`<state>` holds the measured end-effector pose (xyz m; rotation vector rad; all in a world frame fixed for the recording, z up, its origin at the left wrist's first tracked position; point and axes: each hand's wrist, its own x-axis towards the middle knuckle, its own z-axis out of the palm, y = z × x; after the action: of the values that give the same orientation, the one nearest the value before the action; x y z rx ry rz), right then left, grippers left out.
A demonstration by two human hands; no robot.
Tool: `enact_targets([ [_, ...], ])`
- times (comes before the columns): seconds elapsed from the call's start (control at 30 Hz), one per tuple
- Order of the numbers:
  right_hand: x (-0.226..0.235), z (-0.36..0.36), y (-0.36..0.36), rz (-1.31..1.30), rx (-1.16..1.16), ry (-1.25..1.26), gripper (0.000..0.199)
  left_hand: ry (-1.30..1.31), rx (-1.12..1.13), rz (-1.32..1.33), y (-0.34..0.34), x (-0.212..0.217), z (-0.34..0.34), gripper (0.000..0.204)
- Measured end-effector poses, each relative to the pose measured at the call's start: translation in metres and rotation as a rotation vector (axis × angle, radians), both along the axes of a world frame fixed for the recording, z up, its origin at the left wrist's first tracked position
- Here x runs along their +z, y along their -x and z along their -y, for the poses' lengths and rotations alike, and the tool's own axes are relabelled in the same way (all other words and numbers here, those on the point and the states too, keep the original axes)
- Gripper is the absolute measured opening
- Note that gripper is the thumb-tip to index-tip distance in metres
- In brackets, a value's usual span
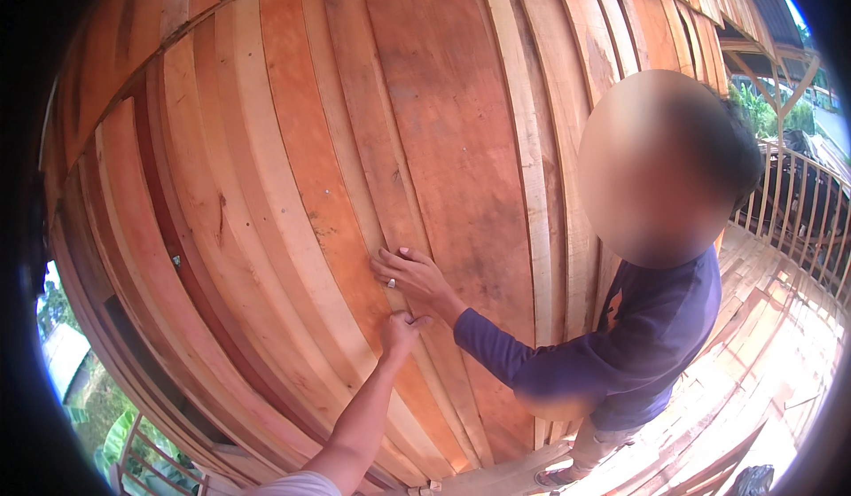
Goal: The person installs wooden panels onto a curved wall structure using a hammer and nails. They position the panels, hammer nails into place, and occasionally retrieve more nails from a bag. Another person is visible in the background assisting with the construction.
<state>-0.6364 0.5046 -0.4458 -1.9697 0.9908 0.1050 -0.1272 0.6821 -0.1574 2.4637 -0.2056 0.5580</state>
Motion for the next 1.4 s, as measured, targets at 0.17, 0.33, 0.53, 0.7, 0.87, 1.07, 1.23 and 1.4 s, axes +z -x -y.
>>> enact_targets([
  [0.17, 0.001, 0.004, -0.003, 0.070, 0.040, 0.010, 0.028, 0.074, 0.027, 0.107, -0.012, -0.010, 0.003, 0.048],
  [0.33, -0.011, 0.013, -0.022, 0.078, 0.013, -0.051, 0.028, 0.055, 0.069, 0.057, -0.010, -0.005, 0.002, 0.048],
  [0.53, -0.082, 0.023, -0.030, 0.222, -0.121, 0.143, 0.022, -0.002, 0.040, 0.071, -0.012, 0.002, 0.009, 0.048],
  [0.7, -0.084, 0.013, -0.021, 0.288, -0.173, 0.104, 0.021, -0.032, 0.040, 0.059, -0.019, -0.006, 0.006, 0.050],
  [0.87, -0.059, 0.021, 0.001, 0.132, -0.191, 0.034, 0.032, -0.039, -0.101, 0.223, -0.040, -0.015, 0.024, 0.049],
  [1.07, -0.031, 0.018, 0.022, 0.138, -0.171, 0.081, 0.033, -0.086, -0.109, 0.180, -0.072, -0.033, -0.036, 0.063],
  [1.23, -0.003, 0.012, 0.039, 0.196, -0.472, 0.094, 0.030, -0.079, -0.181, 0.184, -0.098, -0.038, -0.023, 0.066],
  [1.4, 0.020, 0.033, 0.049, 0.285, -0.978, 0.260, 0.038, -0.048, -0.186, 0.130, -0.097, -0.035, -0.032, 0.068],
])
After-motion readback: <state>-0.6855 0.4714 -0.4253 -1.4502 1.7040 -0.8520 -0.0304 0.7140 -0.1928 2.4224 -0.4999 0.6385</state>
